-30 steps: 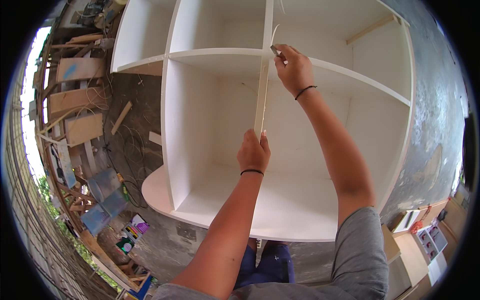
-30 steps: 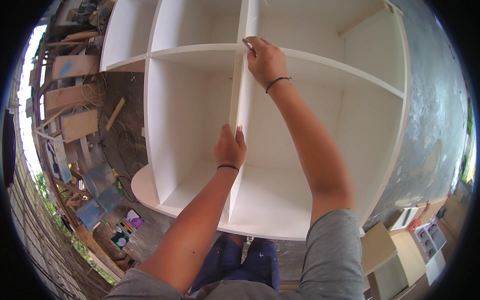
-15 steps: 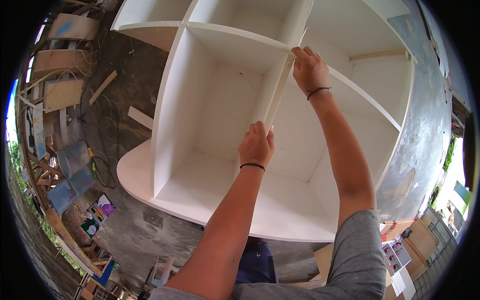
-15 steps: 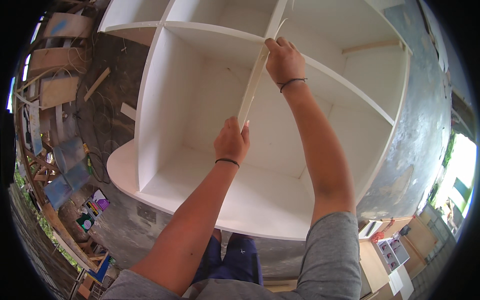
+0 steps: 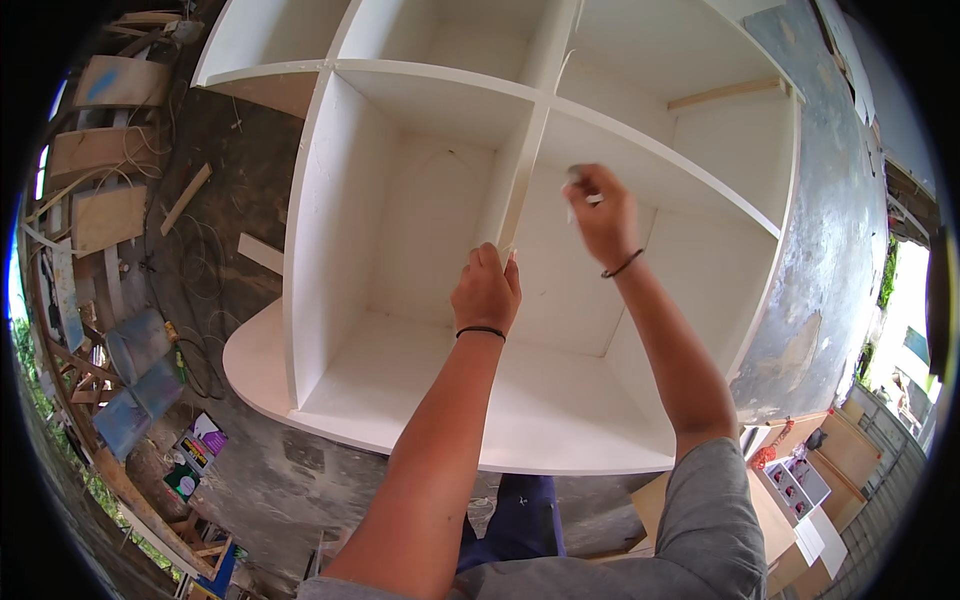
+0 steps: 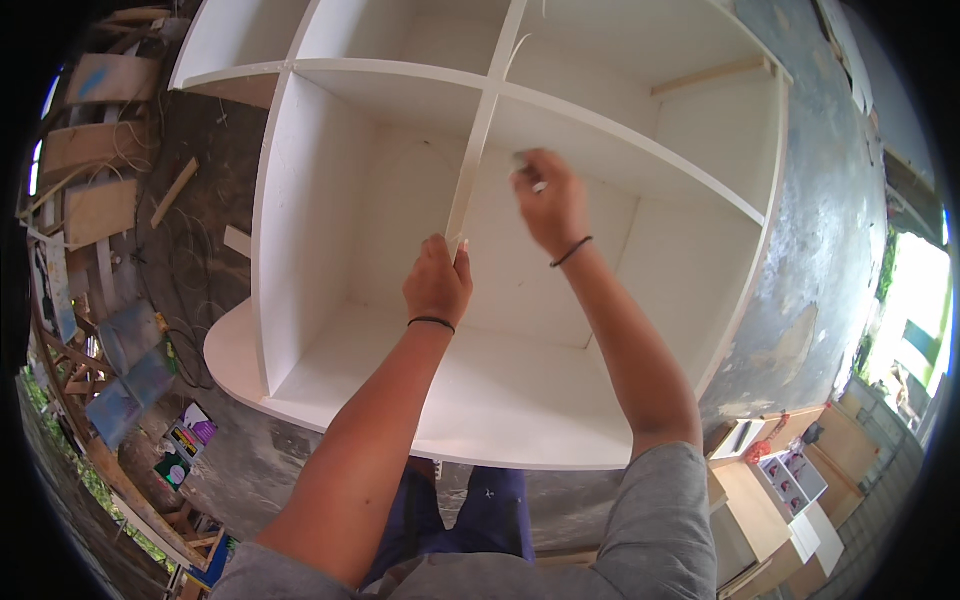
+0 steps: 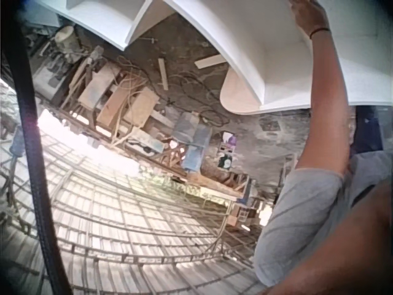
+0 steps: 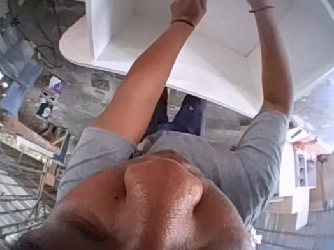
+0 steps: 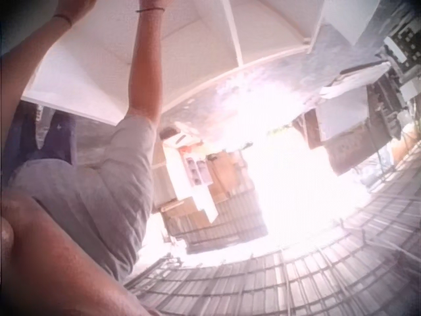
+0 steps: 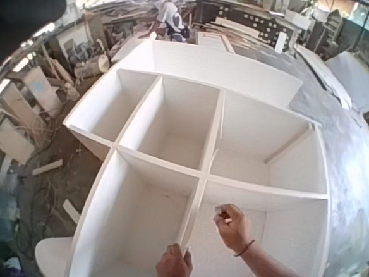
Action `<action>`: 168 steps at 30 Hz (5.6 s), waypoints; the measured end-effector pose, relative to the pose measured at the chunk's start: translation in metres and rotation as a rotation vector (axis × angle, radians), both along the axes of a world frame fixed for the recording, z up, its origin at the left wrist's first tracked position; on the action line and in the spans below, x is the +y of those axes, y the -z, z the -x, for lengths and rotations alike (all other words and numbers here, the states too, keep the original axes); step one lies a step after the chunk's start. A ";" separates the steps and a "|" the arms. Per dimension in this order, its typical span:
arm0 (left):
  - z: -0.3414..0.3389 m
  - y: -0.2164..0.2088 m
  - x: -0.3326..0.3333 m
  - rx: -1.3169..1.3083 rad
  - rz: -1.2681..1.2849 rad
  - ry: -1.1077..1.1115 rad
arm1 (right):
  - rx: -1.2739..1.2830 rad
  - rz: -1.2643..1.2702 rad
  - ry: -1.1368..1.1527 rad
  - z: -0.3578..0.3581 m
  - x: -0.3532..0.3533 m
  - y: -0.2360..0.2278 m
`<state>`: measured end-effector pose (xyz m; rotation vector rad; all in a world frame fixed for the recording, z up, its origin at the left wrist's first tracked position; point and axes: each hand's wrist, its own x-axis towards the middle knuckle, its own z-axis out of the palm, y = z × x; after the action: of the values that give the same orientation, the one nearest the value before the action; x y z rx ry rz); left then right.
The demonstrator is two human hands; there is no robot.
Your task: The person uses a small metal scraper to smooth the edges and corners of a white wooden cabinet. They systematically scrape along the seams and edges of the shelves and dividers to remove excess material or smooth the surface.
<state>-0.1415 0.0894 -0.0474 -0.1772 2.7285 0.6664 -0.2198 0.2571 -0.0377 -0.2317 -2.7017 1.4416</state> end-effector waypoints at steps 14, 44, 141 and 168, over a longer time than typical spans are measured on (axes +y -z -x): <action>-0.006 0.015 0.002 0.188 0.091 0.024 | -0.177 0.752 0.230 0.031 0.001 0.073; -0.006 0.009 0.009 0.139 0.183 0.045 | 0.440 0.050 -0.018 0.009 -0.004 0.059; -0.002 0.007 0.007 0.106 0.117 0.026 | 0.398 0.059 -0.369 -0.038 -0.022 0.050; -0.005 0.009 0.007 0.105 0.160 0.043 | 0.347 -0.115 -0.550 -0.050 -0.017 0.027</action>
<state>-0.1365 0.0965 -0.0568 -0.1228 2.8781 0.4577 -0.1695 0.2405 -0.0643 0.7501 -2.6401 1.2606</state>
